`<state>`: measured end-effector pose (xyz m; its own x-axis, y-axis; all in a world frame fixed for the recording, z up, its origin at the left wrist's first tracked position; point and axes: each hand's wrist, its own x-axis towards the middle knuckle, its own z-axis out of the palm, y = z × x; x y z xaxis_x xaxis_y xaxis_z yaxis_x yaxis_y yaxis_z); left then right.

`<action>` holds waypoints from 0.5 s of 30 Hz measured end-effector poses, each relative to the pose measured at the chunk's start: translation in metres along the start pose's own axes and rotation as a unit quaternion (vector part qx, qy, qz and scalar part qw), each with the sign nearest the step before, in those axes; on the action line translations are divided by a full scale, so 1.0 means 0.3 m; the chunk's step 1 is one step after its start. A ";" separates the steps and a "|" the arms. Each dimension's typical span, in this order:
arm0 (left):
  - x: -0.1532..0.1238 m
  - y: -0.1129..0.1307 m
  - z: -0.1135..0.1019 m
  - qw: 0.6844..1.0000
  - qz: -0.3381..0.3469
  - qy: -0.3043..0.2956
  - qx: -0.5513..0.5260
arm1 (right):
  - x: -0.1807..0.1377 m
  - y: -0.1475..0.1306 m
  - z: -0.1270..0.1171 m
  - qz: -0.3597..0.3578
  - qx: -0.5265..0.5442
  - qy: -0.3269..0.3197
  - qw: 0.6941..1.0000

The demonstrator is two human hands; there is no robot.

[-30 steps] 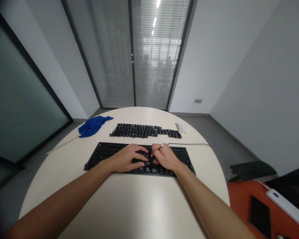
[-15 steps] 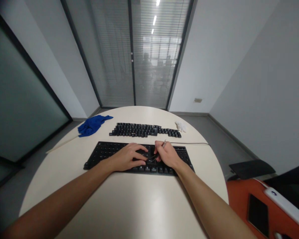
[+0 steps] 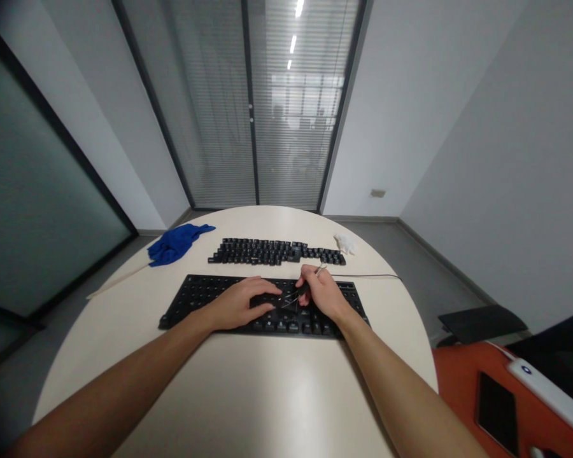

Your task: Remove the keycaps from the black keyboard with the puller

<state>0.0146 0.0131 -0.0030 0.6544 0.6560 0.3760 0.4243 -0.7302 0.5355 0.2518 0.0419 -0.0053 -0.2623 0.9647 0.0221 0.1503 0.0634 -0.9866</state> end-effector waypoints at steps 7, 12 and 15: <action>0.003 0.015 -0.015 1.000 0.016 0.010 0.001 | -0.003 -0.020 0.015 -0.006 -0.014 -0.046 0.999; 0.006 0.009 -0.011 0.999 0.033 0.016 0.004 | -0.014 -0.041 0.020 -0.031 -0.030 -0.092 0.995; 0.004 0.006 -0.008 1.000 0.022 0.015 0.001 | -0.012 -0.042 0.019 -0.028 -0.018 -0.104 0.994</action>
<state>0.0145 0.0130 0.0004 0.6535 0.6283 0.4221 0.3959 -0.7590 0.5169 0.2453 0.0362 0.0062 -0.4628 0.8856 0.0387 0.1637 0.1283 -0.9781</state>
